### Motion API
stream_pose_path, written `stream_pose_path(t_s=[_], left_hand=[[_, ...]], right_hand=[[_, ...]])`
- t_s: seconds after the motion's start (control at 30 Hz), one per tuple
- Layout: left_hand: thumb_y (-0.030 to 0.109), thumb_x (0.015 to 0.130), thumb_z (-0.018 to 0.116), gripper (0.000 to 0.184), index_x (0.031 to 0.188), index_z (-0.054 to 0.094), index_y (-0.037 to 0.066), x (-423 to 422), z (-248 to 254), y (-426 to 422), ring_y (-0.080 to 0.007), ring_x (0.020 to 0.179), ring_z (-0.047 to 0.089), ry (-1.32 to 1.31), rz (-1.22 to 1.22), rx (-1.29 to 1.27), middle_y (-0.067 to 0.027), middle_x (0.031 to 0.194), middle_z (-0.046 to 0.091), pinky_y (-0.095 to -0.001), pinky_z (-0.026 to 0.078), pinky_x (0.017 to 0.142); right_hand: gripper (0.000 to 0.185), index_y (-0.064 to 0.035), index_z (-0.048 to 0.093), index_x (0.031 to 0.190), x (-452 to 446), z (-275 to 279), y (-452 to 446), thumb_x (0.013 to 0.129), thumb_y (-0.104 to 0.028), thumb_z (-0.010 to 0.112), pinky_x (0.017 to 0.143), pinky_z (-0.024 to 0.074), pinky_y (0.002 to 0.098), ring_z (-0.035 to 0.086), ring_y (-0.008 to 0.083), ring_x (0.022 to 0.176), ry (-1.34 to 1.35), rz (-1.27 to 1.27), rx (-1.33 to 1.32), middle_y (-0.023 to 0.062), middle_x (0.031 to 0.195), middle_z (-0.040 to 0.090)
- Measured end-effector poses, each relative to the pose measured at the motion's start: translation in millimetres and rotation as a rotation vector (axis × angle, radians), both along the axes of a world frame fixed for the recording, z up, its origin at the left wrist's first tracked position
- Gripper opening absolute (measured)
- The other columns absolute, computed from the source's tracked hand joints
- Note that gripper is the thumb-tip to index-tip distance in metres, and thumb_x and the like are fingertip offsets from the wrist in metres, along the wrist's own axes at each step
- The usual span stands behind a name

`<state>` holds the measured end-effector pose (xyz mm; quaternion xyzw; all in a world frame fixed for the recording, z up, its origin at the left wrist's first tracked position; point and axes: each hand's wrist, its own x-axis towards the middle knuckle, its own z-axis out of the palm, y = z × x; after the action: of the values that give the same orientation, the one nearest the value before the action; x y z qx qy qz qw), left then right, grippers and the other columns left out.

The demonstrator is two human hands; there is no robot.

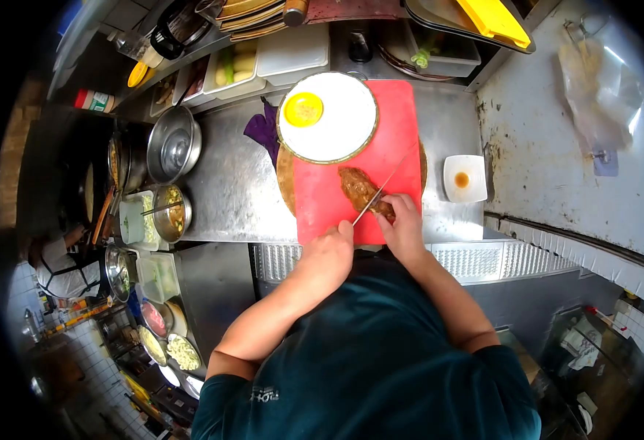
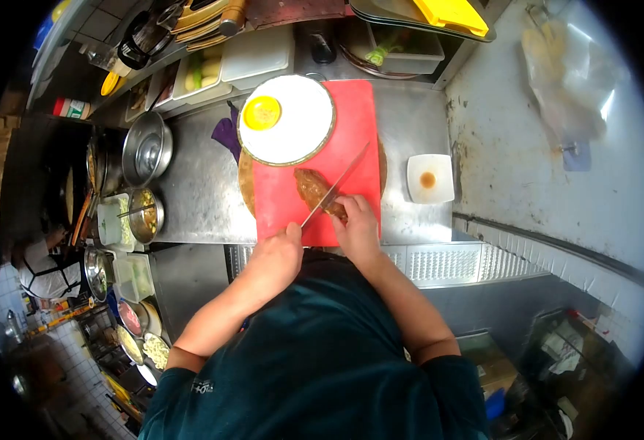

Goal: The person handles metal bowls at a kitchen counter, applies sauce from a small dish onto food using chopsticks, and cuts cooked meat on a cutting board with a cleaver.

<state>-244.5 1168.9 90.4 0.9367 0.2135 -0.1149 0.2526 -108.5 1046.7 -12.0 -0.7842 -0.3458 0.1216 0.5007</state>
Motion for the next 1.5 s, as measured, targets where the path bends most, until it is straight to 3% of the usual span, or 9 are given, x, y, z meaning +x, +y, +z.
stream_pose_path(t_s=[0.23, 0.53, 0.67, 0.8, 0.93, 1.13, 1.33, 1.43, 1.5], left_hand=[[0.0, 0.09, 0.054, 0.007, 0.093, 0.05, -0.004, 26, -36, -2, -0.0479, 0.073, 0.066, -0.144, 0.052, -0.003, -0.0289, 0.083, 0.065, -0.0545, 0.054, 0.065], [0.004, 0.093, 0.058, 0.01, 0.093, 0.051, -0.004, 25, -60, 4, -0.0488, 0.075, 0.065, -0.206, 0.098, -0.078, -0.0293, 0.083, 0.064, -0.0557, 0.052, 0.066], [0.007, 0.095, 0.059, 0.011, 0.096, 0.053, -0.002, 24, -43, 5, -0.0489, 0.077, 0.064, -0.28, 0.125, -0.147, -0.0289, 0.085, 0.065, -0.055, 0.051, 0.067], [0.01, 0.096, 0.061, 0.012, 0.098, 0.056, -0.001, 1, -14, 9, -0.048, 0.079, 0.065, -0.272, 0.26, -0.18, -0.0287, 0.085, 0.065, -0.0538, 0.053, 0.069], [0.006, 0.095, 0.063, 0.017, 0.111, 0.062, -0.001, -34, -2, 20, -0.0442, 0.086, 0.07, -0.378, 0.419, -0.183, -0.0266, 0.095, 0.069, -0.0476, 0.057, 0.074], [0.007, 0.096, 0.062, 0.015, 0.107, 0.06, -0.004, -83, -3, 36, -0.0379, 0.078, 0.072, -0.347, 0.544, -0.098, -0.0238, 0.091, 0.07, -0.0426, 0.056, 0.068], [0.006, 0.095, 0.064, 0.013, 0.102, 0.06, -0.004, -114, -14, 39, -0.0367, 0.071, 0.07, -0.437, 0.546, -0.024, -0.0228, 0.086, 0.069, -0.041, 0.055, 0.062], [0.006, 0.095, 0.065, 0.013, 0.102, 0.06, -0.003, -123, -18, 40, -0.037, 0.07, 0.07, -0.423, 0.533, -0.005, -0.0229, 0.086, 0.068, -0.0417, 0.055, 0.062], [0.006, 0.094, 0.065, 0.013, 0.102, 0.061, -0.003, -125, -15, 40, -0.0374, 0.07, 0.07, -0.414, 0.513, 0.02, -0.0234, 0.086, 0.068, -0.0424, 0.055, 0.061]], right_hand=[[0.031, -0.0003, 0.062, 0.105, 0, -7, -14, 0.078, 0.001, 0.078, 0.077, 0.0534, 0.0403, 0.063, 0.0363, 0.09, 0.047, -0.004, 0.006, 0.0176, 0.101, 0.061], [0.028, -0.0008, 0.056, 0.11, 2, -36, -47, 0.089, 0.0, 0.074, 0.077, 0.0527, 0.0262, 0.064, 0.0133, 0.091, 0.282, -0.097, -0.037, 0.0085, 0.099, 0.063], [0.033, -0.0017, 0.05, 0.12, 15, -22, -60, 0.093, 0.003, 0.069, 0.087, 0.0524, 0.0298, 0.064, 0.0148, 0.101, 0.827, -0.16, 0.187, 0.0096, 0.113, 0.063], [0.032, -0.0013, 0.05, 0.122, 38, -9, -43, 0.094, 0.004, 0.065, 0.098, 0.0492, 0.03, 0.061, 0.0151, 0.111, 0.823, -0.153, 0.375, 0.0104, 0.118, 0.062], [0.03, -0.0018, 0.051, 0.123, 59, -6, -3, 0.096, -0.001, 0.065, 0.095, 0.0495, 0.0295, 0.062, 0.0153, 0.107, 0.675, -0.112, 0.395, 0.0077, 0.116, 0.062], [0.025, 0.0004, 0.056, 0.119, 89, -18, 54, 0.102, -0.017, 0.062, 0.084, 0.0563, 0.0334, 0.069, 0.0191, 0.099, 1.076, -0.206, 0.348, 0.0128, 0.107, 0.068], [0.028, -0.0019, 0.064, 0.104, 110, -10, 54, 0.101, -0.03, 0.061, 0.068, 0.0588, 0.0358, 0.069, 0.0206, 0.071, 0.559, -0.253, -0.339, 0.0112, 0.081, 0.069], [0.032, -0.0007, 0.067, 0.099, 113, -30, 44, 0.096, -0.032, 0.067, 0.073, 0.0583, 0.0435, 0.073, 0.0295, 0.077, -0.02, -0.294, -0.473, 0.0152, 0.084, 0.071], [0.033, -0.0032, 0.067, 0.103, 96, 8, 42, 0.093, -0.034, 0.07, 0.079, 0.0568, 0.0449, 0.072, 0.0324, 0.086, -0.067, -0.294, -0.424, 0.0142, 0.091, 0.072]])
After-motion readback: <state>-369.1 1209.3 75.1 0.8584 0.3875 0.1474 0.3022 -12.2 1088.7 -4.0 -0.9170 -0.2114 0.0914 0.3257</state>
